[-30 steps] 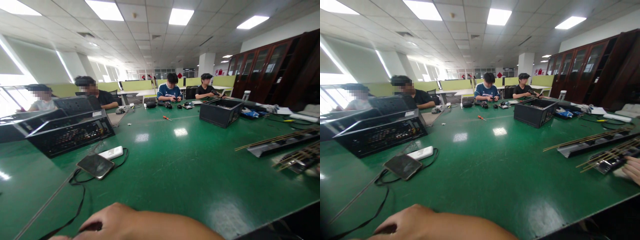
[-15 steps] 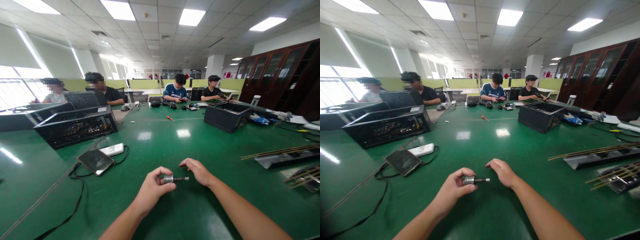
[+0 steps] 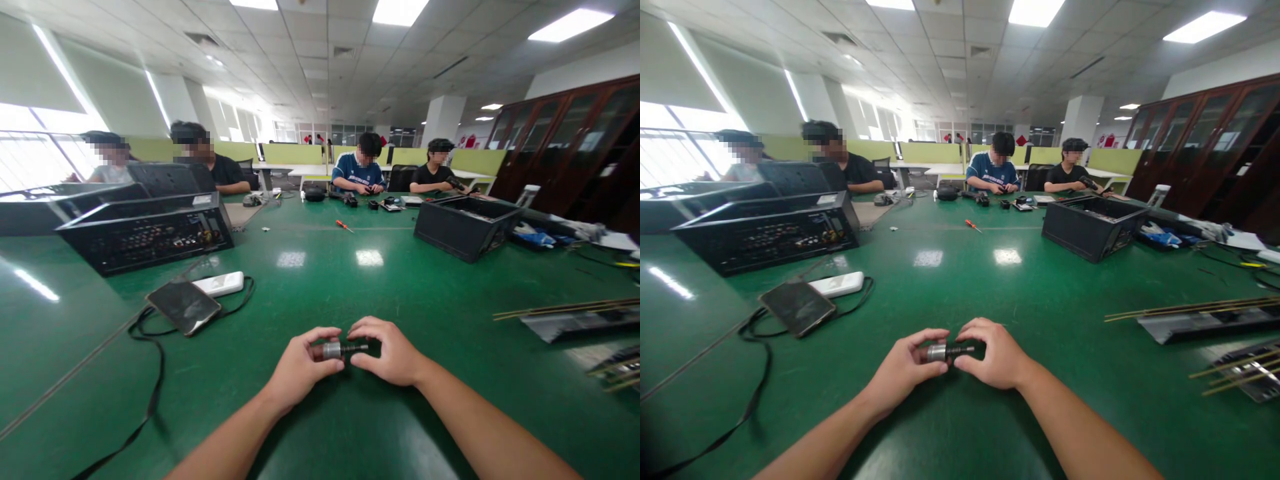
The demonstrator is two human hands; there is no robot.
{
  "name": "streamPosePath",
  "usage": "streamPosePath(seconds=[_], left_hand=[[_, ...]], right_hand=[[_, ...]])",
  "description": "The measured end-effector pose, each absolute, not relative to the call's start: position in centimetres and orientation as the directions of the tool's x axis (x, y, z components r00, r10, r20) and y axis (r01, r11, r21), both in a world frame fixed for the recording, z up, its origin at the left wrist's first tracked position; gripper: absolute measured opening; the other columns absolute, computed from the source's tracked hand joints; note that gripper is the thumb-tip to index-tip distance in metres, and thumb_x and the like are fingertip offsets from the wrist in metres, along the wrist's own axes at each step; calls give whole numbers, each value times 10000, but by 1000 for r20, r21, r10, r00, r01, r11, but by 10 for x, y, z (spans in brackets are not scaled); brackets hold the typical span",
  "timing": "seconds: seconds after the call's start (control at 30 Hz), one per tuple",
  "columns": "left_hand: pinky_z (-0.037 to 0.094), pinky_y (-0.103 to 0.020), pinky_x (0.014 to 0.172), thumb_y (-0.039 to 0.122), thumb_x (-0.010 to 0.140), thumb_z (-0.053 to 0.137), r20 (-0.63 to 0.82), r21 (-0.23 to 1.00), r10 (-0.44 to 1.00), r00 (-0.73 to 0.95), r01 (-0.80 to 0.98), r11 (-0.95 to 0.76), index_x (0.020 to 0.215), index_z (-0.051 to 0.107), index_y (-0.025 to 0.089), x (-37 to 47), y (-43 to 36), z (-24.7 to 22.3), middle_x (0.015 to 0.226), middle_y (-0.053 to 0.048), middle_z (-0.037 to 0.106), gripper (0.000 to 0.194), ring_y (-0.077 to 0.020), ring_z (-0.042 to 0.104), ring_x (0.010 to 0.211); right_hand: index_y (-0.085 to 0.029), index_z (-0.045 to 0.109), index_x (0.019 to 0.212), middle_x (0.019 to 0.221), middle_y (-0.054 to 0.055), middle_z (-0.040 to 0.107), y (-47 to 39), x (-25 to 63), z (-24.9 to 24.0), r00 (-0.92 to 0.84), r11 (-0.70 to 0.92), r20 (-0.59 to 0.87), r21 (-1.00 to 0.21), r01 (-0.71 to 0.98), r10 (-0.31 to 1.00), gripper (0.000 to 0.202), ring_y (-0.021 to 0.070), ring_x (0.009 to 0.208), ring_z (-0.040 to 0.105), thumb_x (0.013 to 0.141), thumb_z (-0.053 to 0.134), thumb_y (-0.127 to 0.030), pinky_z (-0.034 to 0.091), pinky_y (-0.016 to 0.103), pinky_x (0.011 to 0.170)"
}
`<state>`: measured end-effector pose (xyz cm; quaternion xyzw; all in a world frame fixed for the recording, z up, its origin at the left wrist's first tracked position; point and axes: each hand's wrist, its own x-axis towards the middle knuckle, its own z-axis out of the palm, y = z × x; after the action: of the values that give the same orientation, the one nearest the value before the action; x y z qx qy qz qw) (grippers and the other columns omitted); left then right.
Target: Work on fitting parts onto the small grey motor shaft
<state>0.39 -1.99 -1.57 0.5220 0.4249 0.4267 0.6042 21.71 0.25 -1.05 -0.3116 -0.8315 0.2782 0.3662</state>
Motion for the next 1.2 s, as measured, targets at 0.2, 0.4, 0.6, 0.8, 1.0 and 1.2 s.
streamPosePath(seconds=[0.2,0.4,0.6,0.8,1.0,1.2], left_hand=[[484,-302,805,123,585,814,-15,998,957,289,-57,33,1050,633,144,5,-22,-16,946,-41,635,499,-174,615,839],[490,-315,817,144,618,796,19,1000,958,287,-26,-12,1029,635,137,6,-23,-14,941,-47,632,441,-177,612,839],[481,-354,870,217,671,766,12,996,950,313,82,-40,1060,634,132,6,-22,-15,986,-78,664,419,-216,616,907],[479,-338,868,274,750,693,49,961,945,322,242,-132,1064,640,161,7,-24,-12,981,-61,682,337,-217,618,912],[478,-326,849,282,754,685,64,939,941,332,299,-169,1053,648,163,6,-26,-9,966,-60,682,324,-222,619,905],[477,-348,867,292,748,687,40,950,944,327,280,-137,1064,641,156,5,-25,-10,985,-69,680,347,-231,618,923]], right_hand=[[-191,705,978,988,63,683,0,212,-12,-537,658,449,-692,297,715,234,190,911,633,745,699,-215,486,305,847],[-198,726,912,911,38,709,0,209,-14,-534,652,448,-703,285,717,151,168,848,649,766,689,-204,493,275,800],[-197,730,910,910,35,713,0,210,-15,-520,656,460,-697,290,720,144,161,840,651,778,674,-191,489,269,796],[-191,726,893,874,34,709,0,211,-15,-529,654,444,-687,317,723,123,157,804,646,788,663,-198,484,264,757],[-188,721,876,864,35,708,0,212,-13,-542,644,423,-695,320,726,109,159,794,646,787,666,-221,482,262,753],[-186,720,875,853,33,705,3,214,-15,-549,632,397,-695,344,735,112,156,778,644,793,664,-239,480,259,744]])
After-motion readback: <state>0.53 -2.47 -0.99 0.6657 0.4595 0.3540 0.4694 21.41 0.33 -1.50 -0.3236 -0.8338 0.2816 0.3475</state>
